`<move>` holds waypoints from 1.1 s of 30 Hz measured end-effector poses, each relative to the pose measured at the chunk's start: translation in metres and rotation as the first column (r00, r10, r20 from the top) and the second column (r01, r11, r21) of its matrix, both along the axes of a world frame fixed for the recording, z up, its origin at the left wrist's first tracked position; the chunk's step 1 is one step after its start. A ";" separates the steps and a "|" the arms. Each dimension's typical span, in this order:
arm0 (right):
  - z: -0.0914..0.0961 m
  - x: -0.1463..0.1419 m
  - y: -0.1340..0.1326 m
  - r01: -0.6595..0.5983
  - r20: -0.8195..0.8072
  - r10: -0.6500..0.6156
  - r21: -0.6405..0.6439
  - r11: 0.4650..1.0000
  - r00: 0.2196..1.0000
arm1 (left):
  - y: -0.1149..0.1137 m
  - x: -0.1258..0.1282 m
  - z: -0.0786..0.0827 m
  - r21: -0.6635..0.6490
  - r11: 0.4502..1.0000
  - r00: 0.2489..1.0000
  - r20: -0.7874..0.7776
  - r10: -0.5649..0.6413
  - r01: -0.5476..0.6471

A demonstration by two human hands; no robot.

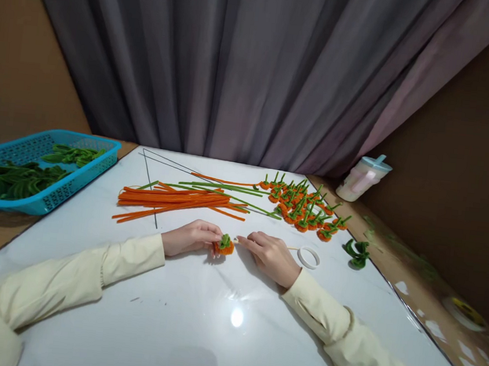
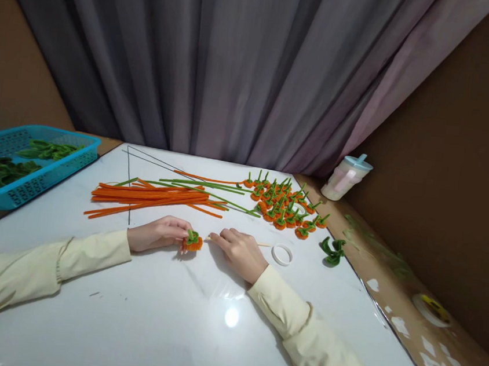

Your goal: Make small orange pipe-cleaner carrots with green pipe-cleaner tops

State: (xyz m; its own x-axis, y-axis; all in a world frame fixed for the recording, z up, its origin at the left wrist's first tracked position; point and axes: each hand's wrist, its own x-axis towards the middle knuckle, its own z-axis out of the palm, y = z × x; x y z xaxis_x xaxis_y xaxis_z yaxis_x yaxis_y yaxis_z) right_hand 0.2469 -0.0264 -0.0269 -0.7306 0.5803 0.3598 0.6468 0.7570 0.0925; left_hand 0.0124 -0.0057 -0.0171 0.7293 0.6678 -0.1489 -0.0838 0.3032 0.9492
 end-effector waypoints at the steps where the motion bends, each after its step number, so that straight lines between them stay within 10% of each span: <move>1: -0.002 -0.001 0.002 -0.018 -0.013 0.018 0.007 1.000 1.000 | 0.000 -0.001 0.000 -0.006 1.000 1.000 0.002 -0.015 0.015; 10: 0.006 -0.019 -0.017 -0.319 -0.481 0.225 -0.123 0.940 0.847 | -0.001 -0.002 0.002 0.078 0.992 0.989 -0.112 -0.095 0.104; 33: 0.011 -0.030 -0.032 -0.512 -0.125 0.528 0.138 0.848 0.840 | -0.006 -0.001 0.003 0.091 0.924 0.912 -0.225 -0.344 0.371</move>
